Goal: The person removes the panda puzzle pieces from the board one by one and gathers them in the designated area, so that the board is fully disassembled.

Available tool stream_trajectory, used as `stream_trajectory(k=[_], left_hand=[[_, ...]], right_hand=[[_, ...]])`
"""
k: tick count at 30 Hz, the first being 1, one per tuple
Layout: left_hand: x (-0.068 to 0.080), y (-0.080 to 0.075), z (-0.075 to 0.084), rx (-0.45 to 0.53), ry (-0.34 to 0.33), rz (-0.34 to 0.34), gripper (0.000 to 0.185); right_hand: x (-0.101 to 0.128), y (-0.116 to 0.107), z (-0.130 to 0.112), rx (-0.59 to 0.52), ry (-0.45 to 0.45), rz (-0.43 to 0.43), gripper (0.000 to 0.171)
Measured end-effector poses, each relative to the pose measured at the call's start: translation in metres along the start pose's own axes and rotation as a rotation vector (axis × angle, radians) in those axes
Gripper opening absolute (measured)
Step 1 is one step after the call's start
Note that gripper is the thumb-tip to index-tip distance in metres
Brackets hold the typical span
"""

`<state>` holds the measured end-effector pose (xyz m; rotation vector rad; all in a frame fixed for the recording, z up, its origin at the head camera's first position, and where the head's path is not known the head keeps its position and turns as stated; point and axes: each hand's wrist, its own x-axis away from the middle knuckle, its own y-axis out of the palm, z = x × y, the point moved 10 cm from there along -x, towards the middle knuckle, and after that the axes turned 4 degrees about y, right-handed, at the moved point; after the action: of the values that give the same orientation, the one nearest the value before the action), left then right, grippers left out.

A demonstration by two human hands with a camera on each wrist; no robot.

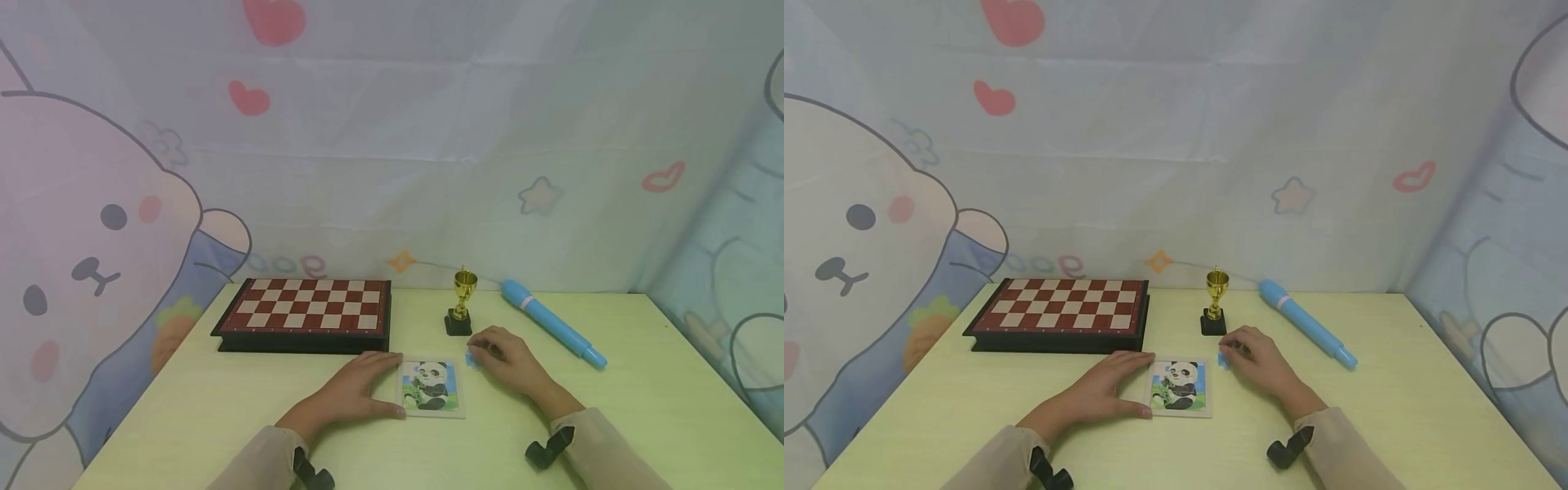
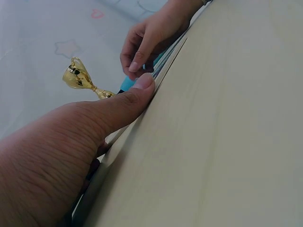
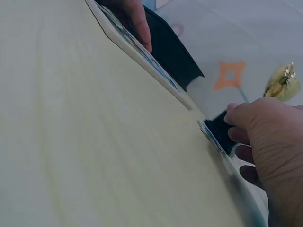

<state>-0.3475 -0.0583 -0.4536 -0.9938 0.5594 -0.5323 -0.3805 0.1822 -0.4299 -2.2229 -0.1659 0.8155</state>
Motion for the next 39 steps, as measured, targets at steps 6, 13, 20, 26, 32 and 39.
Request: stream_trajectory(k=[6, 13, 20, 26, 32, 39], left_hand=[[0.000, 0.001, -0.002, 0.002, -0.002, -0.001, 0.098], [0.000, -0.001, -0.002, -0.003, 0.010, 0.004, 0.095], [0.000, 0.000, -0.002, 0.000, 0.015, 0.002, 0.094], [-0.001, 0.001, -0.002, -0.005, 0.020, 0.004, 0.093], [-0.001, 0.002, -0.002, -0.016, 0.016, 0.007, 0.094], [-0.001, 0.003, -0.004, -0.020, 0.008, 0.006, 0.094]], right_hand=[[-0.009, 0.022, -0.037, -0.012, -0.124, -0.009, 0.011], [-0.023, 0.056, -0.067, -0.033, -0.169, -0.093, 0.011], [-0.027, 0.074, -0.073, 0.018, -0.157, -0.155, 0.007], [-0.025, 0.075, -0.071, 0.046, -0.130, -0.171, 0.007], [-0.025, 0.073, -0.072, 0.037, -0.132, -0.161, 0.007], [-0.025, 0.074, -0.069, 0.045, -0.118, -0.153, 0.007]])
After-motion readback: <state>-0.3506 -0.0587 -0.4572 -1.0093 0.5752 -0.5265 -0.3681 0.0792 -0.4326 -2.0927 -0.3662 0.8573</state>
